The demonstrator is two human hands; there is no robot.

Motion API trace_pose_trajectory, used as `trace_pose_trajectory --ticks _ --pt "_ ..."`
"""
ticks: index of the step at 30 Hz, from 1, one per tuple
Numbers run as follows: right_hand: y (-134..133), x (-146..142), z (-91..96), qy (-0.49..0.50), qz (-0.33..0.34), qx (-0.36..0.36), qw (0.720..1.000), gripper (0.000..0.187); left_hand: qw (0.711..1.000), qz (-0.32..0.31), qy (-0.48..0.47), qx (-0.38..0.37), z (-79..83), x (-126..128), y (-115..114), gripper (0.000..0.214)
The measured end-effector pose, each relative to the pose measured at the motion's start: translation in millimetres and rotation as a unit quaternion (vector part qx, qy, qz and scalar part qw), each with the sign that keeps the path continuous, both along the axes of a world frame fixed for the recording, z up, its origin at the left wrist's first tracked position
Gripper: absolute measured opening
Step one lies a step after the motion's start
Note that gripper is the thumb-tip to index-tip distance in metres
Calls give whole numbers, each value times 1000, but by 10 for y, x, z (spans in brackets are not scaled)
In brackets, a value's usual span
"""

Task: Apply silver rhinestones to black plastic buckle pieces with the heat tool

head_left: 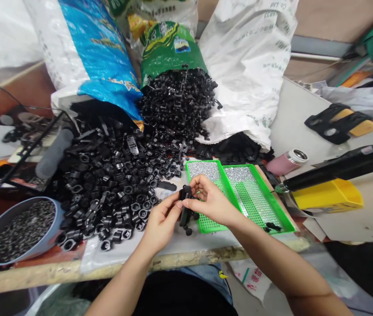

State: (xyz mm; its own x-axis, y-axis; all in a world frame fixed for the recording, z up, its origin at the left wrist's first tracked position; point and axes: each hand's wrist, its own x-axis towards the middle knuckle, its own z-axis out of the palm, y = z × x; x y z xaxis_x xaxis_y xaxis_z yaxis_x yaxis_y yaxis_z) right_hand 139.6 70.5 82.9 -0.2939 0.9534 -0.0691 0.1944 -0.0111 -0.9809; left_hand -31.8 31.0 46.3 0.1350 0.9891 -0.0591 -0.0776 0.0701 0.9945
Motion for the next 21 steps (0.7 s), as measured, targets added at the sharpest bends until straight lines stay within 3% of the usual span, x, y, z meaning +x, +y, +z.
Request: trace_pose_trajectory --ticks 9,15,18,21 --pt "132 68 108 28 65 -49 996 26 999 -23 -9 29 63 -33 7 43" --pt "203 117 74 46 90 -50 994 31 991 -33 -112 -72 -18 -56 9 54" --pt "207 92 1 59 70 -30 995 32 980 -25 -162 -110 -36 -47 -1 53" --pt "164 13 -98 60 15 7 998 29 980 -19 -176 -91 -26 -27 3 50"
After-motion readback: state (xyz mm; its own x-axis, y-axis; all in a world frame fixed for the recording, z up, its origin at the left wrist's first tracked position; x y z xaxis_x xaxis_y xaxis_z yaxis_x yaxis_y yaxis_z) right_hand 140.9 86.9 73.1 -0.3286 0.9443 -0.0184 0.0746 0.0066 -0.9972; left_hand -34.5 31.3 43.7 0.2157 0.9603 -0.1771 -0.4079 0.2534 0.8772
